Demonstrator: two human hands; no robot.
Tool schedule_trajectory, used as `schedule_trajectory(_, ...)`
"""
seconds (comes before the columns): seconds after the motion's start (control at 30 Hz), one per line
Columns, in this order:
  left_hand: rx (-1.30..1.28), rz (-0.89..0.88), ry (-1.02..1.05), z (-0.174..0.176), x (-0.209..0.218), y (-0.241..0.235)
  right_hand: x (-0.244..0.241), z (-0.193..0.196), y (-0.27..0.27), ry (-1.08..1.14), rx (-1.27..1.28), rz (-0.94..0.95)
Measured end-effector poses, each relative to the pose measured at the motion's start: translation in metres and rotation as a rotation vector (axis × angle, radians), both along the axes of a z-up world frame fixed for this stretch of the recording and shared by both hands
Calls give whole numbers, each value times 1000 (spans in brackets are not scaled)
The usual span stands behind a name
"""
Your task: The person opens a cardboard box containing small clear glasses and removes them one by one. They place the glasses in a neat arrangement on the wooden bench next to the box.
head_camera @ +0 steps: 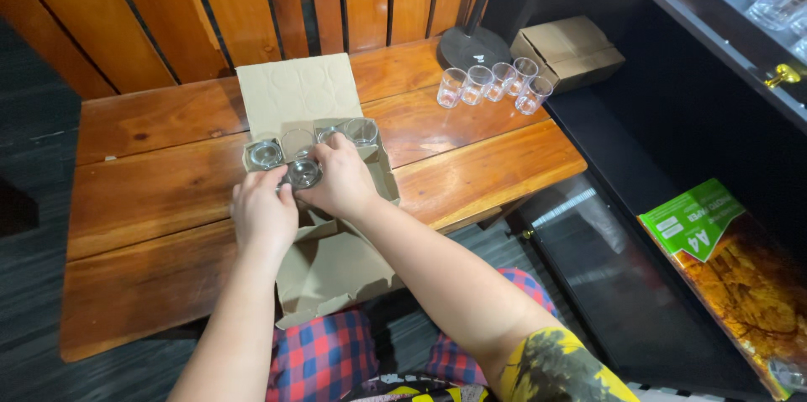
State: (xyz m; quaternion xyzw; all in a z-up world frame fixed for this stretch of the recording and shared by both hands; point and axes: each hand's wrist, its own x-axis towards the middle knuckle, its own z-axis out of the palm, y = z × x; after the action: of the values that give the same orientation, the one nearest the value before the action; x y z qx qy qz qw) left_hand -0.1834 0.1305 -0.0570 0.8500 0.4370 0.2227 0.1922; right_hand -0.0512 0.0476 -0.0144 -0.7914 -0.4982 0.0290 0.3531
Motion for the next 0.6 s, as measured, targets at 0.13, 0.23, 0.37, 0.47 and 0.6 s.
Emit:
schedule_trajectory(0.13, -31, 4, -143, -9, 2, 11, 2, 8, -6, 52, 144, 61)
schedule_trajectory(0.23, -182, -21, -285, 7, 3, 9, -5, 34, -22, 272, 161, -2)
schedule_trajectory(0.37, -425, -45, -511, 30, 14, -6, 2, 36, -27, 587, 411, 0)
schedule_trajectory(0.47, -683, -43, -642, 62, 20, -30, 15, 24, -30, 664, 548, 7)
schedule_trajectory(0.6, -1085, -128, -744, 69, 50, -44, 40, 17, -39, 693, 602, -18)
